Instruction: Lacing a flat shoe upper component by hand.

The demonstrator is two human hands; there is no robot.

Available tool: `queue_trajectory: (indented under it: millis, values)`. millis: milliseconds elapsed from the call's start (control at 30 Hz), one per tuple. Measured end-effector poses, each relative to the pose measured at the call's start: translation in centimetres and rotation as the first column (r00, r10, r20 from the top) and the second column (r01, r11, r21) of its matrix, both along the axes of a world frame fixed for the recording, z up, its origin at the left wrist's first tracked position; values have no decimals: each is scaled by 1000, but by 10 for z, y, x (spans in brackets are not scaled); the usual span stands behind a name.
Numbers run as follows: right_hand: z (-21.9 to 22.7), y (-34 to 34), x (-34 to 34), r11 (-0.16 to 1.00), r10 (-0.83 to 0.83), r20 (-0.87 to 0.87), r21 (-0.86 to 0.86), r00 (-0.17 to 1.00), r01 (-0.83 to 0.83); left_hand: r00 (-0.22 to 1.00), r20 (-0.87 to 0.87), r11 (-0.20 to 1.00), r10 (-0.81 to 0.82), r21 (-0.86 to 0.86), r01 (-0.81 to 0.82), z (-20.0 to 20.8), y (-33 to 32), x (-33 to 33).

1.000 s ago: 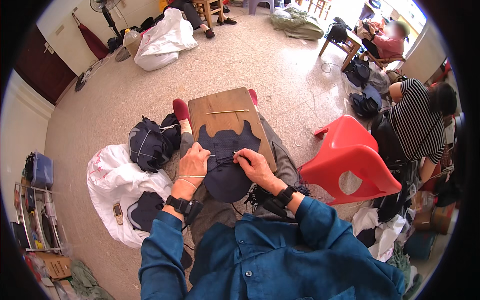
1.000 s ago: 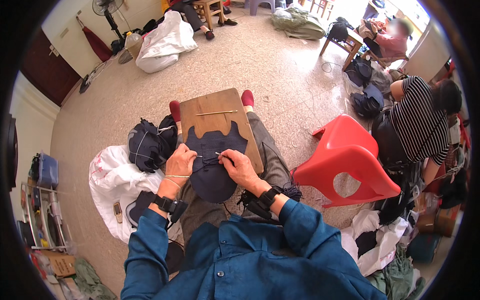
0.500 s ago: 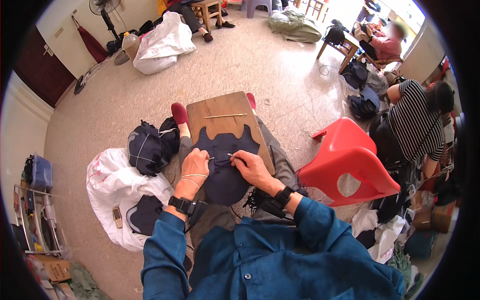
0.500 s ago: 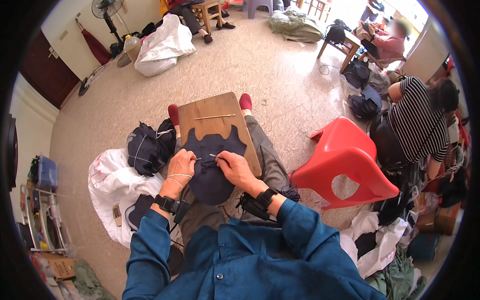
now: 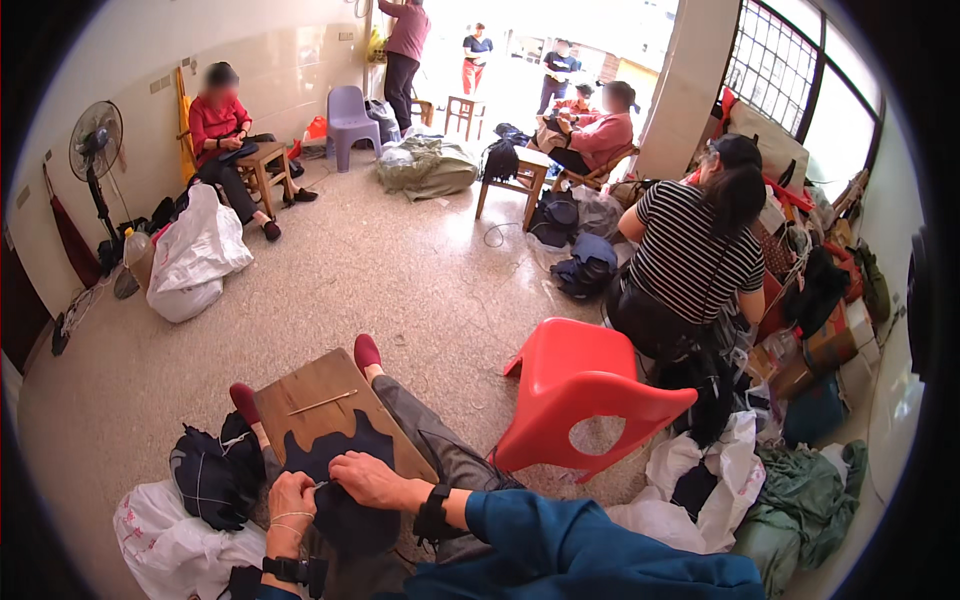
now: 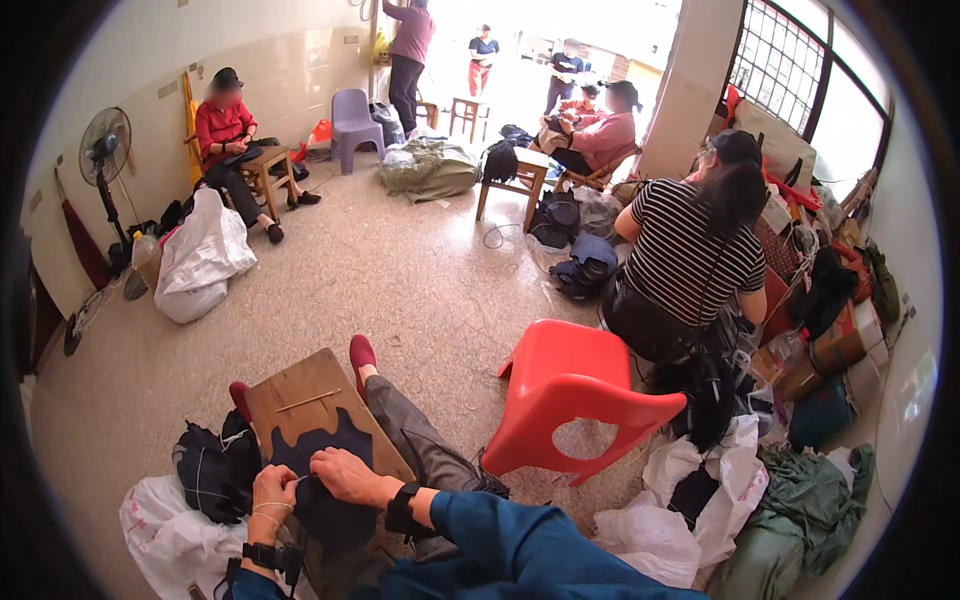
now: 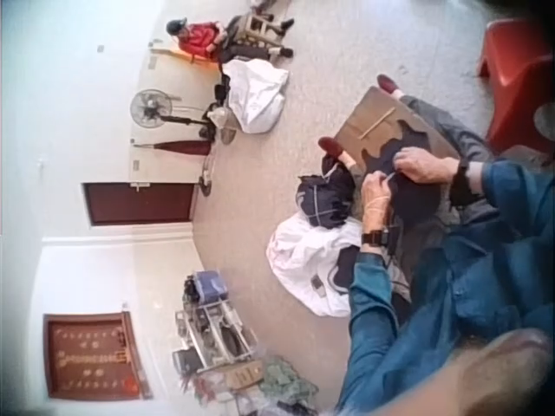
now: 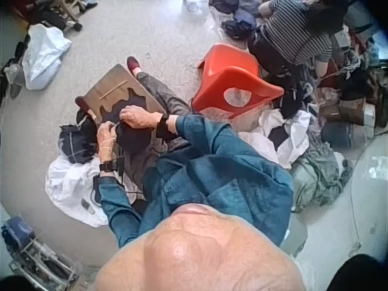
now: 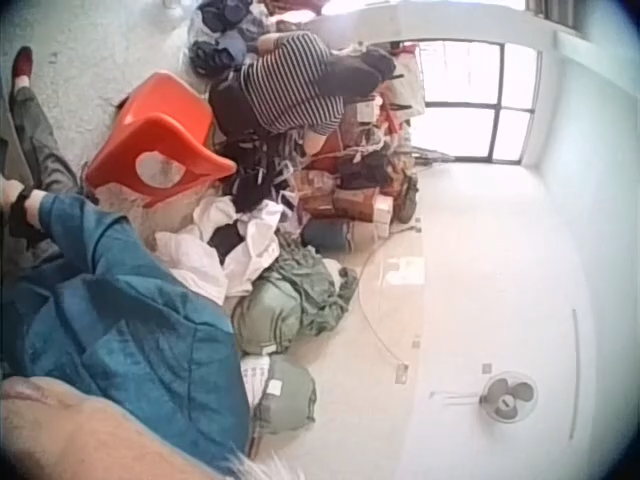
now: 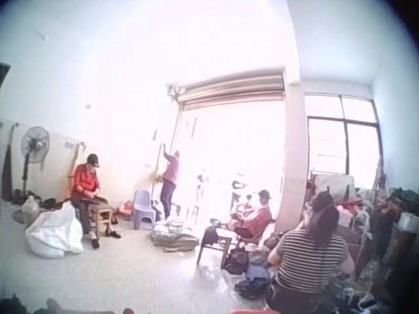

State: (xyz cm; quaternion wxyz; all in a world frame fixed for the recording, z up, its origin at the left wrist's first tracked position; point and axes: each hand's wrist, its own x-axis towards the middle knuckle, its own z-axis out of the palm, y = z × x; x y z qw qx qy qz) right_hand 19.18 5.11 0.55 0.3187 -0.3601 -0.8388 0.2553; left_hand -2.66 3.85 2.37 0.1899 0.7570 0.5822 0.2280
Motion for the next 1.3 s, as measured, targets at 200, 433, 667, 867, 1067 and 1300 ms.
queue_trajectory:
  millis: [200,433,667,867,1067,1300]
  values:
    - [-9,0,5,996,-17,-202,-92,979,-1,994,-109,1000,-8,28,11,11,4,5]
    - [-12,0,5,994,5,-231,-107,973,-30,997,61,993,-37,-108,43,8,13,-8]
    - [-13,1,6,993,35,-224,-101,974,-59,995,69,997,-72,-1,73,7,8,-5]
    - [-9,0,7,995,21,-232,-90,973,-43,963,-247,974,-107,166,151,11,6,2]
    - [-7,-6,6,998,12,-221,-64,975,-27,999,38,996,-31,90,28,-3,-3,-5]
    - [-7,0,7,999,-48,-334,-36,942,38,999,46,995,-4,96,0,-8,3,-2]
